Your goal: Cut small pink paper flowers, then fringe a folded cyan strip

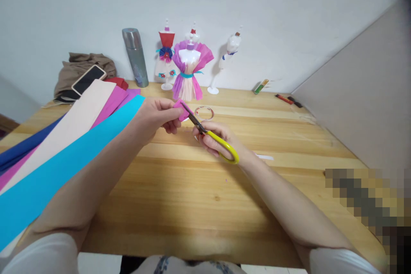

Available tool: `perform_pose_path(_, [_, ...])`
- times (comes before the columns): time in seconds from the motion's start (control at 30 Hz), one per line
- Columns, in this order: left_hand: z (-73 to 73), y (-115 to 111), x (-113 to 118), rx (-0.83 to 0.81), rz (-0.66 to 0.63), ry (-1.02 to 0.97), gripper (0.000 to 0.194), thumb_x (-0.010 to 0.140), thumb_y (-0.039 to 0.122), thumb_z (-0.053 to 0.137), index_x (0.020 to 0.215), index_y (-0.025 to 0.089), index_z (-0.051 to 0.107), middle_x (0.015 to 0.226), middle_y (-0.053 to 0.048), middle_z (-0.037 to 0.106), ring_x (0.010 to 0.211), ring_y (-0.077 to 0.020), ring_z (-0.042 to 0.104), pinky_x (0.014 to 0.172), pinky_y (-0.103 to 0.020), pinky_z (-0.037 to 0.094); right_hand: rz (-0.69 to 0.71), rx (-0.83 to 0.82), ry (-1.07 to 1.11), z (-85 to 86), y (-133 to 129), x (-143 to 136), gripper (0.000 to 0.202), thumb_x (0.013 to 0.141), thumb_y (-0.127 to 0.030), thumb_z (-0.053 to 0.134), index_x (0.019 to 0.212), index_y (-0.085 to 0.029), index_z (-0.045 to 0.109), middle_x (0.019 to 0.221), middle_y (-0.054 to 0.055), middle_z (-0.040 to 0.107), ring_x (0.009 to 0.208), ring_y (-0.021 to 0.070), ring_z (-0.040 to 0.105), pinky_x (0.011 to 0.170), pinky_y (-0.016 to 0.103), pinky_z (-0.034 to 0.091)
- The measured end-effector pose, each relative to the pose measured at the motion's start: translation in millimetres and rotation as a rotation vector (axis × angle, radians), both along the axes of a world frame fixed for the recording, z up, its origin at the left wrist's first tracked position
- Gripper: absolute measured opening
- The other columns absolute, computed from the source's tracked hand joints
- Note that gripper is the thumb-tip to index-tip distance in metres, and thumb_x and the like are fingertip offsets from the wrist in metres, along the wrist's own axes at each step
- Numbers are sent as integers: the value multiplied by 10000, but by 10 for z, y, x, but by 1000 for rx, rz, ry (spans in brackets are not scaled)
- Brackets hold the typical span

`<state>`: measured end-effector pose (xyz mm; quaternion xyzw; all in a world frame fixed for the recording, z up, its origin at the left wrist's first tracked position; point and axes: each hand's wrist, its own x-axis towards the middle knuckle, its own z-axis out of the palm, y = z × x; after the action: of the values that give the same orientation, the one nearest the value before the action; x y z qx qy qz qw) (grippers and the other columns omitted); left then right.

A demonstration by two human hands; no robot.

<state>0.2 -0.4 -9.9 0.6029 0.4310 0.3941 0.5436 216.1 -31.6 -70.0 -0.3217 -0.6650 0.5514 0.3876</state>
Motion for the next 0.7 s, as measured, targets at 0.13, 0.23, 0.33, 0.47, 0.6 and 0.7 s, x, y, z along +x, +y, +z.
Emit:
perform_pose_path(0.13, [12, -10, 10, -8, -6, -22, 186, 691, 301, 742, 577, 164, 688, 551, -13, 667, 436, -97, 568, 455, -212, 447, 2, 9, 10, -12, 3, 0, 503, 838, -647, 744, 979, -187, 599, 610, -89, 438, 399, 48, 335, 380, 219, 253])
perform_pose_path(0.23, [28, -25, 20, -24, -17, -39, 181, 678, 306, 750, 586, 160, 697, 558, -15, 673, 449, -98, 581, 461, -207, 456, 0, -1, 17, -13, 1, 2, 489, 838, -634, 753, 980, -191, 601, 611, -91, 428, 404, 49, 333, 383, 216, 257])
perform_pose_path(0.33, [38, -37, 32, -53, -13, -33, 185, 674, 324, 752, 607, 159, 702, 560, -16, 675, 464, -106, 595, 467, -207, 470, 5, 4, 25, -10, 4, 3, 472, 851, -631, 743, 966, -198, 595, 598, -95, 414, 397, 49, 331, 383, 214, 257])
perform_pose_path(0.47, [12, -28, 33, -46, -40, -37, 203, 670, 350, 773, 645, 156, 721, 576, -16, 685, 459, -106, 596, 464, -207, 476, 11, 22, 41, -15, 17, 3, 512, 859, -673, 713, 962, -186, 592, 599, -93, 421, 387, 45, 332, 374, 213, 254])
perform_pose_path(0.6, [-23, -13, 27, -35, -48, -28, 205, 682, 349, 766, 643, 152, 720, 587, -25, 692, 464, -111, 606, 462, -206, 472, 15, 22, 37, -23, 21, 3, 533, 858, -690, 703, 984, -183, 595, 604, -93, 429, 384, 45, 338, 372, 212, 262])
perform_pose_path(0.7, [-28, -13, 30, -32, -54, -21, 201, 683, 341, 763, 628, 154, 712, 577, -25, 686, 470, -114, 613, 457, -200, 464, 14, 24, 35, -24, 19, 3, 527, 857, -680, 710, 980, -180, 596, 601, -96, 426, 383, 43, 334, 372, 210, 255])
